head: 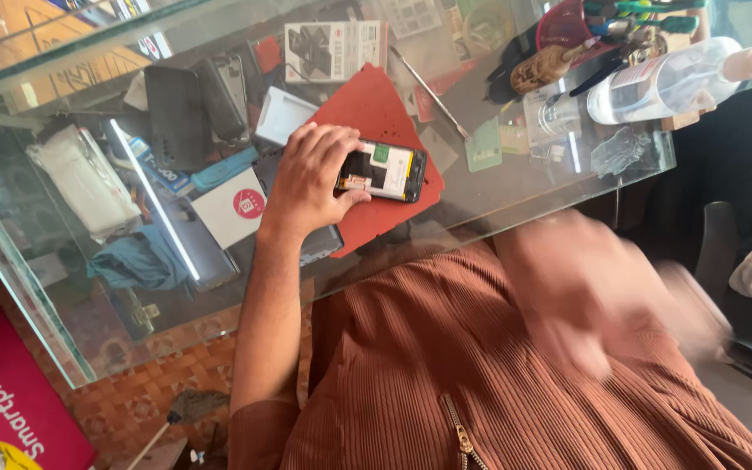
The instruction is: The person applies a liquid to the edges of a smartphone, then uses a metal tool to pry open the back cover. They remove the cover and use a screwdriver to unscrew internal components, including the camera module and battery area.
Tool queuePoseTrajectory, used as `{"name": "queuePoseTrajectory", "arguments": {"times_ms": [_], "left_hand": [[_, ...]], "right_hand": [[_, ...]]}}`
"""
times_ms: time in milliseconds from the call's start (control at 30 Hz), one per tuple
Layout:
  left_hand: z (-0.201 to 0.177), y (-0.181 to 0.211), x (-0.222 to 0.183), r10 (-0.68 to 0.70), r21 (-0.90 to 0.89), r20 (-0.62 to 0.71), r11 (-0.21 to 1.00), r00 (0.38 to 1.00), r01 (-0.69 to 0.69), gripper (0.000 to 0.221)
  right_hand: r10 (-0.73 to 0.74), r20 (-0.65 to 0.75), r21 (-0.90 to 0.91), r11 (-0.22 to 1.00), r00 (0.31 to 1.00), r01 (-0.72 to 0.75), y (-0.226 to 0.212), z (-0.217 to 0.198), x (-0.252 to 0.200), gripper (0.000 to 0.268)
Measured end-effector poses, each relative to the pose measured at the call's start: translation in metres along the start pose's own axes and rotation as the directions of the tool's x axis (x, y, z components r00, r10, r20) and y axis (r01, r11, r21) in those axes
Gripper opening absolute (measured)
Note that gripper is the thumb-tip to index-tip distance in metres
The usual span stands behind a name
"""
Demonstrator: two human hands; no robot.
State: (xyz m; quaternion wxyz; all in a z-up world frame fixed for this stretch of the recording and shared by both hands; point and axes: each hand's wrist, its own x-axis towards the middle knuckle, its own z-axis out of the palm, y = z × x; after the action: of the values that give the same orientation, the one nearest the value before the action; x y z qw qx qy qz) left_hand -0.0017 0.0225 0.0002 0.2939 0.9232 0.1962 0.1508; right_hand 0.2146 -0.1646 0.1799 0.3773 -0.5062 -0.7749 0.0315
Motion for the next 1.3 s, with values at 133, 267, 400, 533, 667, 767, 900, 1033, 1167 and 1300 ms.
{"name": "queuePoseTrajectory", "arguments": {"times_ms": [133, 267, 400, 533, 667, 767, 900, 1033, 1167, 1300], "left_hand": [[0.011, 0.003, -0.002, -0.007, -0.002, -0.104, 1.000, 0.995, 0.007, 0.069], [0.014, 0.012, -0.006, -0.038, 0.003, -0.156, 0.999, 0.987, 0.039, 0.066], [0.013, 0.013, -0.006, -0.042, -0.016, -0.154, 0.999, 0.987, 0.040, 0.073], [0.013, 0.013, -0.006, -0.062, -0.080, -0.175, 0.996, 0.983, 0.048, 0.080], [0.013, 0.013, -0.009, -0.082, -0.091, -0.174, 0.994, 0.981, 0.067, 0.080], [0.015, 0.013, -0.010, -0.094, -0.116, -0.162, 0.990, 0.982, 0.076, 0.076], [0.015, 0.011, -0.009, -0.123, -0.143, -0.183, 0.985, 0.975, 0.097, 0.078], [0.015, 0.011, -0.011, -0.145, -0.182, -0.186, 0.977, 0.972, 0.111, 0.082], [0.017, 0.009, -0.011, -0.156, -0.205, -0.185, 0.972, 0.970, 0.117, 0.082], [0.017, 0.008, -0.012, -0.154, -0.205, -0.194, 0.972, 0.969, 0.113, 0.081]], "right_hand": [[-0.626, -0.416, 0.714, 0.225, 0.659, 0.664, 0.025, 0.001, -0.043, 0.022], [-0.719, -0.291, 0.828, 0.142, 0.632, 0.542, 0.041, 0.010, -0.054, 0.063], [-0.715, -0.282, 0.860, 0.108, 0.640, 0.499, 0.031, 0.005, -0.024, 0.066], [-0.682, -0.287, 0.903, 0.042, 0.672, 0.428, 0.024, -0.003, -0.025, 0.046], [-0.660, -0.289, 0.925, -0.006, 0.694, 0.379, 0.024, 0.001, -0.032, 0.032], [-0.638, -0.280, 0.939, -0.027, 0.718, 0.342, 0.018, 0.002, -0.027, 0.031], [-0.571, -0.279, 0.950, -0.049, 0.772, 0.308, 0.011, 0.000, -0.013, 0.039], [-0.550, -0.282, 0.949, -0.038, 0.786, 0.314, 0.007, 0.000, -0.016, 0.037], [-0.568, -0.226, 0.971, -0.062, 0.791, 0.233, 0.012, -0.002, -0.018, 0.037], [-0.602, -0.162, 0.987, -0.087, 0.782, 0.138, 0.014, -0.003, -0.007, 0.033]]}}
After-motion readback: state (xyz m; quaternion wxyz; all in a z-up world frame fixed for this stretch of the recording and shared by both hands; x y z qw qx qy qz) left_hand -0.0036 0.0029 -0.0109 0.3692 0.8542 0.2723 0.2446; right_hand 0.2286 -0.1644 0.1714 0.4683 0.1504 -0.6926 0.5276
